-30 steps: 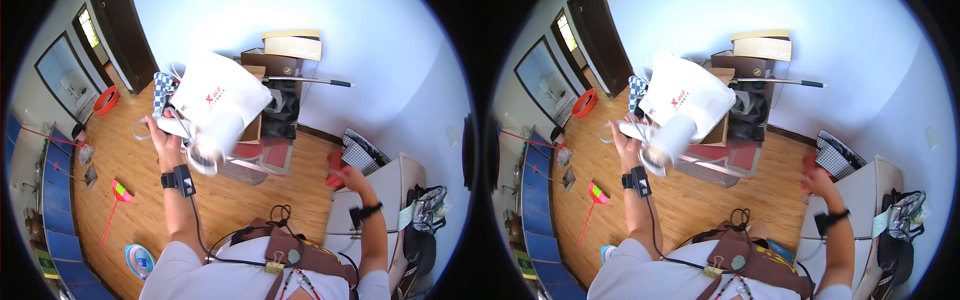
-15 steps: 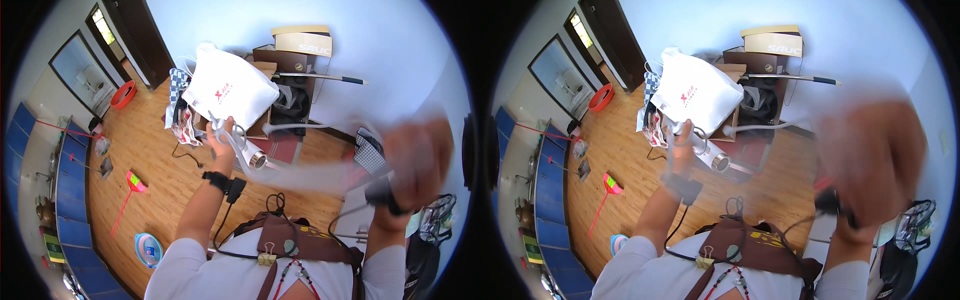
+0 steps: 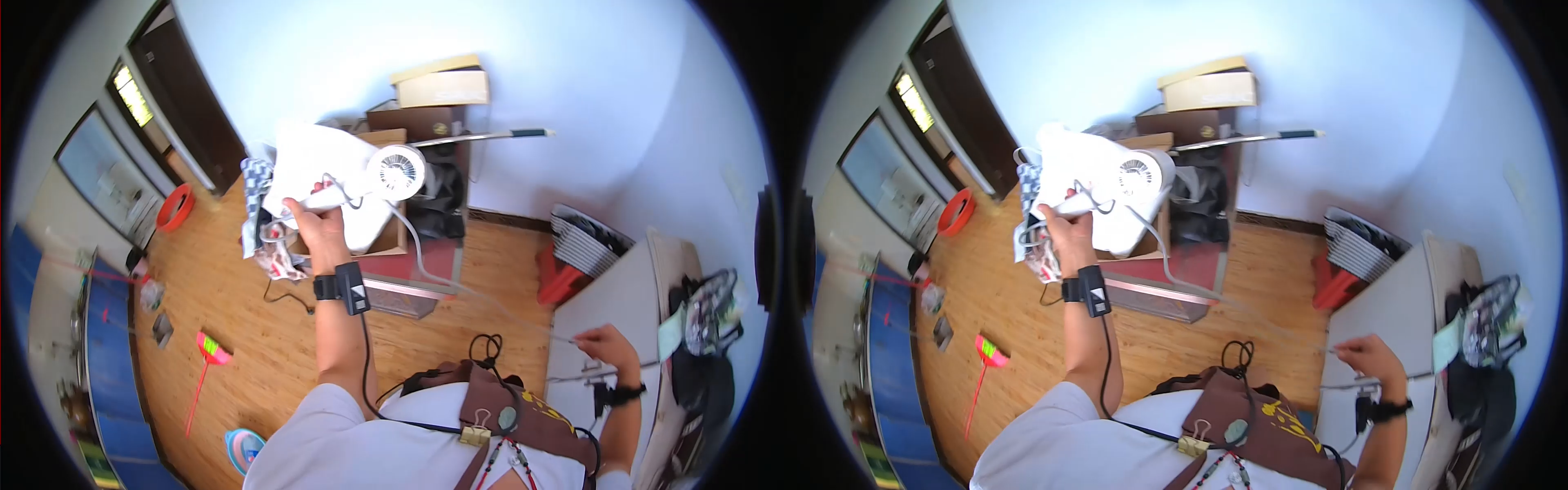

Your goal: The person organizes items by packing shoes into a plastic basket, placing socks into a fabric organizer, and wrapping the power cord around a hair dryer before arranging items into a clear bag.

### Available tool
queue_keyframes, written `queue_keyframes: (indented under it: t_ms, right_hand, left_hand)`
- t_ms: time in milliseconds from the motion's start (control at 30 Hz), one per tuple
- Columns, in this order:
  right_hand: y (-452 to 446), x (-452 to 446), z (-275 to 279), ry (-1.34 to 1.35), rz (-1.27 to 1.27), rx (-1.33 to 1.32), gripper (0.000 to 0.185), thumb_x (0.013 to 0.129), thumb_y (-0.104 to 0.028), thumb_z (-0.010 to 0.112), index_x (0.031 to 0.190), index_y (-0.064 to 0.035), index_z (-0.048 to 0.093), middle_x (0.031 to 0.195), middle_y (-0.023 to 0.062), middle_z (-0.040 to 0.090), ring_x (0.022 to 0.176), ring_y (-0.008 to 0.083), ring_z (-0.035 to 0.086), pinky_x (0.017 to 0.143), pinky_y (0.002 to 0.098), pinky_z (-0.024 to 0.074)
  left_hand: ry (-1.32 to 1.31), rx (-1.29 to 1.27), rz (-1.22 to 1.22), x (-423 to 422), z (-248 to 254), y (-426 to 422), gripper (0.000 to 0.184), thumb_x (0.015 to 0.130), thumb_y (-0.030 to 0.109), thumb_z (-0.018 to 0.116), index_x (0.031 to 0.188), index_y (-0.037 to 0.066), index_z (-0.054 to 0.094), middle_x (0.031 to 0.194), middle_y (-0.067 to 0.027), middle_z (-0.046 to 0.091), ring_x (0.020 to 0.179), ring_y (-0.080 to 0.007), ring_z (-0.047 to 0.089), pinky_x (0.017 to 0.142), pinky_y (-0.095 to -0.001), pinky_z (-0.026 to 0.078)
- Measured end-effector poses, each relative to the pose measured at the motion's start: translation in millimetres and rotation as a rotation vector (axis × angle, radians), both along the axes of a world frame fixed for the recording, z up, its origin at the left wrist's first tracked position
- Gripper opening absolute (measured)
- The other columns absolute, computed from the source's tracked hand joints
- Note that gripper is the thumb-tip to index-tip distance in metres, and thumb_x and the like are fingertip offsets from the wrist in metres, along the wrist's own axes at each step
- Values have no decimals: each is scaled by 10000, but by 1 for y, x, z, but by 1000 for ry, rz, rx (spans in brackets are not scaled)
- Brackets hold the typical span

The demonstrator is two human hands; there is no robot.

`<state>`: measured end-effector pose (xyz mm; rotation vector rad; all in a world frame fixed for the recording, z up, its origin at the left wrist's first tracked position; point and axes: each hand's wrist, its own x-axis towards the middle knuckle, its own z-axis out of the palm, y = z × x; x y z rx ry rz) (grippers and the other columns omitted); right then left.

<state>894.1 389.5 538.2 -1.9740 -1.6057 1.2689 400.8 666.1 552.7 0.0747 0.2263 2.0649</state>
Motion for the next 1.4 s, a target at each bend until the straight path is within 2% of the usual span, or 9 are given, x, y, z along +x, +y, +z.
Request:
queue_keyframes:
  t_ms: [167,367,533,633,700,800,1067,1167,1400]
  right_hand:
    - [52,24,-107,-276,-59,-4,282,821,-284,616,865,-17,695,521,53,561,464,124,520,477,297,434]
    - [194,49,-73,-839,282,765,269,854,-232,455,870,-17,615,710,213,608,712,370,600,672,487,456]
    - [157,-81,146,290,-183,669,225,907,-226,497,916,-34,615,573,-23,454,487,63,432,431,208,330]
    - [74,-140,173,223,135,883,222,903,-242,518,907,-49,628,590,-56,459,501,29,429,440,185,336]
    - [28,-169,150,99,506,1065,183,879,-225,544,897,-54,605,721,66,594,524,212,549,467,333,421]
    - [-10,-191,132,-200,937,719,155,844,-220,558,852,-68,585,661,78,578,578,277,578,457,399,434]
    - [51,-58,-58,-224,234,183,238,859,-261,573,919,-59,685,602,92,594,535,170,565,528,316,454]
    - [91,-12,-97,-232,159,341,250,857,-259,590,799,-28,666,585,79,596,524,132,570,518,303,459]
    - [151,-31,81,-202,-368,903,259,829,-216,539,801,26,626,665,217,592,600,348,573,588,385,462]
  left_hand:
    - [27,90,-402,46,20,-6,514,870,504,501,1066,29,499,899,-111,572,756,-219,556,813,-437,502]
    - [712,220,-892,121,42,-92,423,899,455,491,919,34,532,826,-89,584,686,-180,579,662,-348,505]
    - [1118,93,-505,131,-1,-97,301,848,242,644,1006,40,487,824,-79,600,689,-169,609,622,-305,524]
    - [769,-178,-91,120,-18,-69,345,816,213,684,1013,34,465,766,-100,618,689,-176,605,568,-300,505]
    - [441,-314,16,106,-13,-51,416,826,255,673,1114,59,446,991,-109,567,833,-201,580,683,-336,503]
    - [181,-309,6,68,-22,-16,412,869,315,603,1168,85,437,1073,-102,530,865,-221,560,775,-392,490]
    - [49,28,-355,52,37,-11,485,891,493,477,1080,47,475,940,-110,555,775,-228,552,772,-409,505]
    - [101,379,-952,84,55,-35,474,873,499,507,948,31,521,898,-128,582,746,-182,580,672,-362,507]
    - [1247,244,-879,166,20,-75,227,869,220,611,925,34,495,783,-67,587,701,-150,601,649,-315,507]
